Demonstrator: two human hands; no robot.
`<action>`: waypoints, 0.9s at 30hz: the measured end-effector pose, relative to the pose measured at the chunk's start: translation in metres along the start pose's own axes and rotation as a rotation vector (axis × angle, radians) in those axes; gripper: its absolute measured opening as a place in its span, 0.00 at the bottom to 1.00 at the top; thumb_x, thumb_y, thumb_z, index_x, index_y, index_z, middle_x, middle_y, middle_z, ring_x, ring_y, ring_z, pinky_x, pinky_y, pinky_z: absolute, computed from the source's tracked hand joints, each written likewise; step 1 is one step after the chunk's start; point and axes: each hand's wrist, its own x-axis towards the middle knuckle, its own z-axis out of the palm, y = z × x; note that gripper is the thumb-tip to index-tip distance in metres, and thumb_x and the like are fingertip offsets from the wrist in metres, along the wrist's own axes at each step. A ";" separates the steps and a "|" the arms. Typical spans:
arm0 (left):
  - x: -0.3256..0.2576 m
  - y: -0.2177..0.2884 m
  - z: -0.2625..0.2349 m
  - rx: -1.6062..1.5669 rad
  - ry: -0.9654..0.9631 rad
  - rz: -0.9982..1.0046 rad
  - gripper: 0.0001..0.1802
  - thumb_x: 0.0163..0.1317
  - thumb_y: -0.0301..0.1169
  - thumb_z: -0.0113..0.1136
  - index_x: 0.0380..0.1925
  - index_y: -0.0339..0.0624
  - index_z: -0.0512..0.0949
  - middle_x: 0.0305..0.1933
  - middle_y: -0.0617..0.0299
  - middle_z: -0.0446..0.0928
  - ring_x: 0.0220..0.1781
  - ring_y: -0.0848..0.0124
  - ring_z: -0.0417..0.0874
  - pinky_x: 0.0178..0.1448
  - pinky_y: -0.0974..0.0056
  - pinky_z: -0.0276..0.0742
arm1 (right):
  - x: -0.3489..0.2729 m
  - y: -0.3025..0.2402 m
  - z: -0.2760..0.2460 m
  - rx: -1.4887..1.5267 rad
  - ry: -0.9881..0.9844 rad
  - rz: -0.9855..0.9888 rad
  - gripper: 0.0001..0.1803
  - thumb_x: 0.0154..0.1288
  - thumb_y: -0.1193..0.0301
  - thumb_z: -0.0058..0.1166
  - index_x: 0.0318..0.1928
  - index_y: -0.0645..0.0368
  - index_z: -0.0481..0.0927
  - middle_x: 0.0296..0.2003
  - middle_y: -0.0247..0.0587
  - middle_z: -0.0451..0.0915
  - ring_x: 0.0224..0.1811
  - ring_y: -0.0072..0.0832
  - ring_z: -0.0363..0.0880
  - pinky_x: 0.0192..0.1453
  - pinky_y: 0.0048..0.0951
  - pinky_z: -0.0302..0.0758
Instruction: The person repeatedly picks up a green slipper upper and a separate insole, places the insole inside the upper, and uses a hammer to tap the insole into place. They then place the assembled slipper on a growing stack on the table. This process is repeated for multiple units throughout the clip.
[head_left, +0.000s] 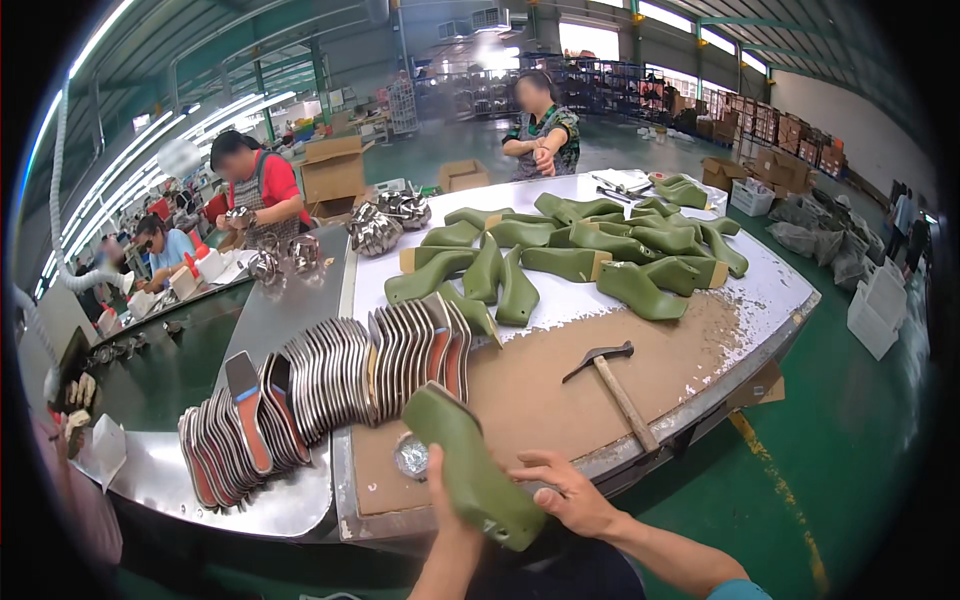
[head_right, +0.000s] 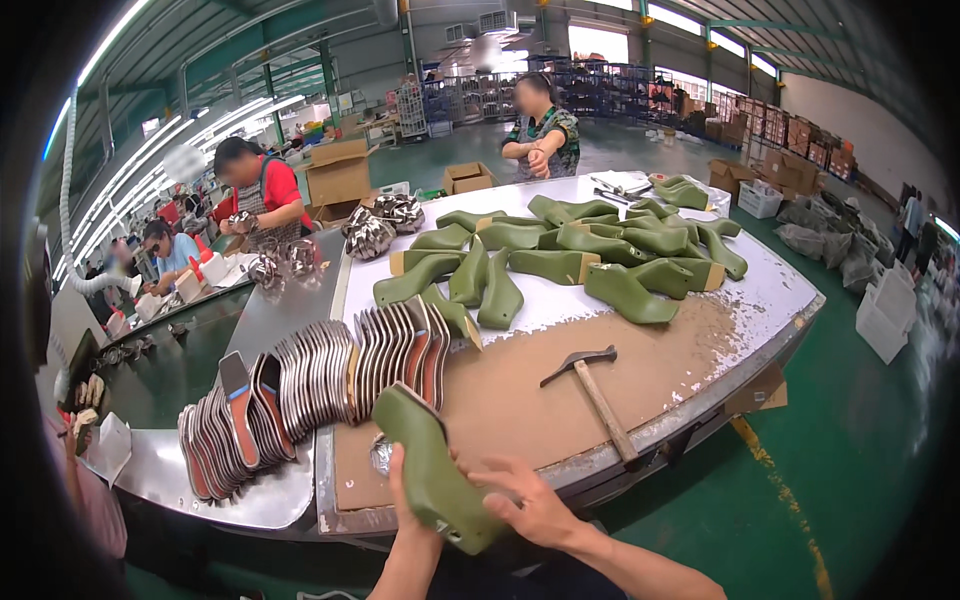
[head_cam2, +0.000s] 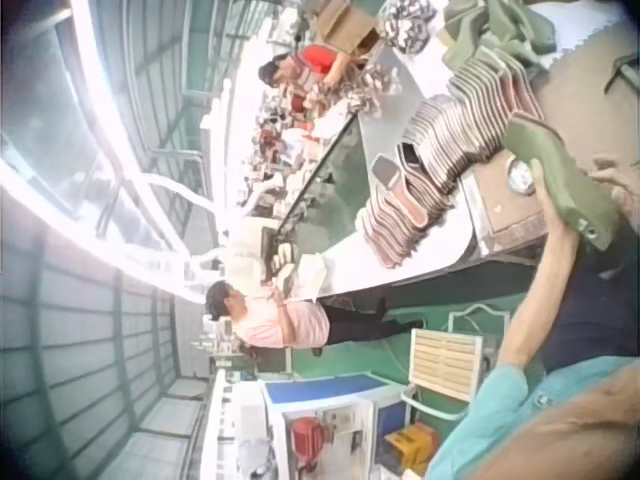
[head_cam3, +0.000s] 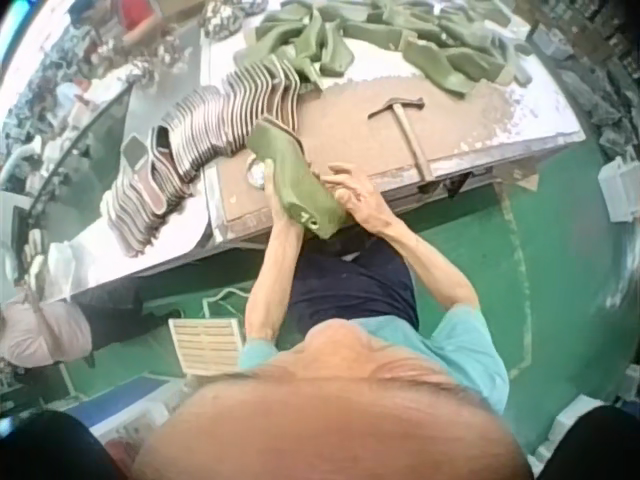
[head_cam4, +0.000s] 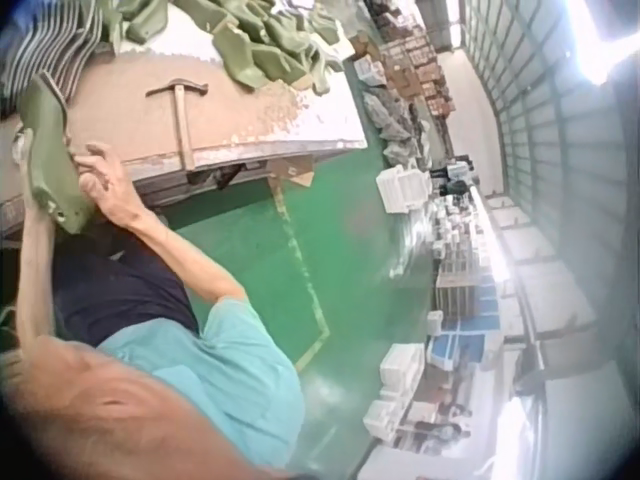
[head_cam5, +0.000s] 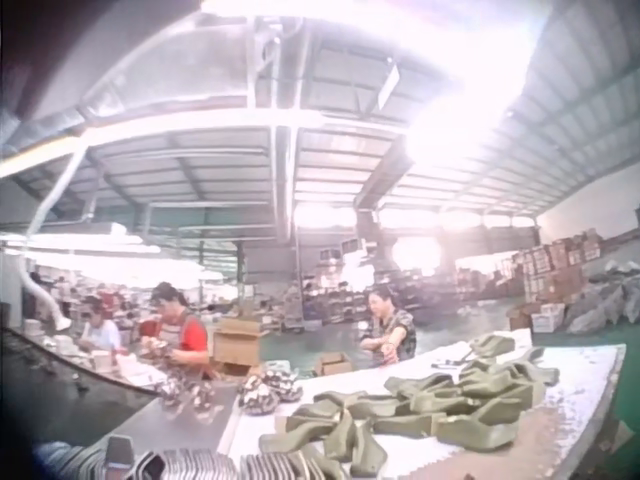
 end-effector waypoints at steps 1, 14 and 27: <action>-0.012 0.005 -0.004 -0.077 -0.090 -0.006 0.30 0.63 0.59 0.44 0.43 0.42 0.73 0.36 0.58 0.75 0.39 0.62 0.79 0.40 0.55 0.78 | -0.005 0.003 0.013 0.150 -0.049 0.093 0.38 0.67 0.47 0.50 0.65 0.64 0.63 0.64 0.51 0.63 0.68 0.38 0.58 0.71 0.39 0.56; -0.053 0.049 0.020 0.314 -0.017 0.739 0.32 0.64 0.34 0.57 0.65 0.44 0.54 0.58 0.45 0.68 0.59 0.53 0.73 0.62 0.50 0.73 | -0.011 -0.001 0.008 -0.250 0.006 -0.235 0.40 0.47 0.77 0.70 0.58 0.59 0.60 0.52 0.55 0.69 0.51 0.51 0.73 0.54 0.42 0.73; -0.127 0.037 -0.063 0.486 0.480 0.651 0.28 0.64 0.26 0.51 0.63 0.33 0.59 0.59 0.45 0.69 0.58 0.58 0.75 0.62 0.56 0.72 | -0.018 0.019 0.044 -0.528 -0.125 -0.311 0.38 0.42 0.73 0.70 0.56 0.55 0.66 0.44 0.45 0.69 0.43 0.44 0.71 0.46 0.42 0.71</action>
